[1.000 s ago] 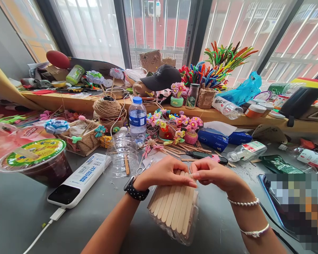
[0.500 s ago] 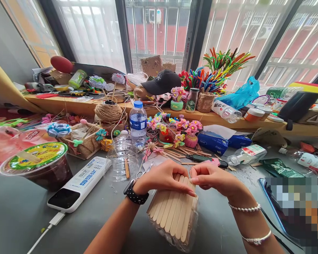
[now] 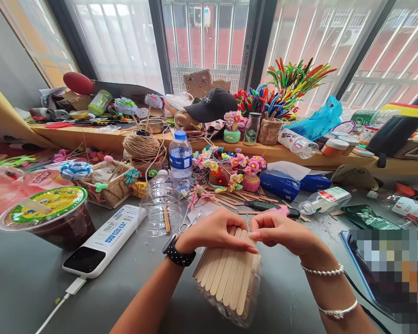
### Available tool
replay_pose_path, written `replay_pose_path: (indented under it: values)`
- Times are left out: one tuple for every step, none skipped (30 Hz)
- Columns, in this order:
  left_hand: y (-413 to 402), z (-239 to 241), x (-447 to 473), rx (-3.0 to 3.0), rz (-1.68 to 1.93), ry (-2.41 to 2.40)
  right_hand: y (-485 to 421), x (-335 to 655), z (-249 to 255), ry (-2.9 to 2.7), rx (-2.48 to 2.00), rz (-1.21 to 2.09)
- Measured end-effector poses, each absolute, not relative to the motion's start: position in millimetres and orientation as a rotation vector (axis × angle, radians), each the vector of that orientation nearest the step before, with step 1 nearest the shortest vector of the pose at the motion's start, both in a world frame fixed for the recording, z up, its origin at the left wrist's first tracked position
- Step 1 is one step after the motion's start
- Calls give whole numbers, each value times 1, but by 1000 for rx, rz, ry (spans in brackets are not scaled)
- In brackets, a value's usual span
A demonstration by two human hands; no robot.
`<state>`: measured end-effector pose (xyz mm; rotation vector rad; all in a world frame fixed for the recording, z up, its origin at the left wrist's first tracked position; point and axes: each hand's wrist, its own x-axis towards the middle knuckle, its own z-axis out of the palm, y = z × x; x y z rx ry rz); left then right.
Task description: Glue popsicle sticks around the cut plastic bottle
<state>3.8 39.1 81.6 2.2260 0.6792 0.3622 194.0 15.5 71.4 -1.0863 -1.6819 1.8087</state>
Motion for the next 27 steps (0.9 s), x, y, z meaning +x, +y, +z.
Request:
replay_pose_path:
  values:
    - [39,81,4,2228,365,680,16,194,71,-1685,-1090,1807]
    - [39,81,4,2228,368,678,15,194,72,-1686,-1096,1805]
    - [39,81,4,2228,372,676,15,194,72,-1687,-1102,1801]
    - [39,81,4,2227,374,674,15,194,72,-1689,-1107,1796]
    - [39,81,3,2226,374,671,15,195,71,-1693,-1111,1791]
    - [39,81,3,2228,374,669,16,195,71,-1700,-1110,1786]
    - [38,81,3,2234,375,669,16,195,71,-1707,-1109,1783]
    - [38,81,3,2245,381,671,16,195,71,-1714,-1108,1779]
    - [37,82,3,2261,392,671,16,195,71,-1718,-1110,1777]
    - [37,82,4,2278,406,672,16,195,71,-1718,-1114,1777]
    - [36,83,4,2295,422,674,16,195,71,-1714,-1118,1776]
    - [35,83,4,2308,434,677,16,195,71,-1707,-1121,1776]
    - [35,84,4,2314,440,682,16,195,72,-1702,-1122,1777]
    - [34,85,4,2311,438,688,15,194,72,-1698,-1122,1777]
    - [33,86,4,2300,428,694,14,193,74,-1698,-1124,1777]
    - [32,87,3,2281,412,702,14,192,75,-1699,-1127,1776]
    - [32,88,3,2256,392,711,13,191,76,-1704,-1129,1776]
    - [31,88,3,2229,370,718,12,190,78,-1712,-1130,1773]
    - [31,89,2,2201,349,723,11,189,79,-1723,-1128,1770]
    - [31,89,1,2175,327,724,11,188,81,-1732,-1125,1766]
    - [31,90,1,2152,309,724,10,186,82,-1742,-1123,1761]
    - [31,90,0,2134,295,721,10,186,82,-1749,-1122,1756]
    - [31,90,-1,2120,284,714,9,185,83,-1755,-1124,1752]
    - [31,91,-1,2110,277,707,9,184,83,-1757,-1127,1750]
    - [31,91,-2,2102,271,703,8,183,83,-1758,-1127,1748]
    - [30,91,-3,2095,268,699,8,183,83,-1761,-1125,1746]
    - [30,91,-3,2090,267,698,8,182,84,-1765,-1124,1744]
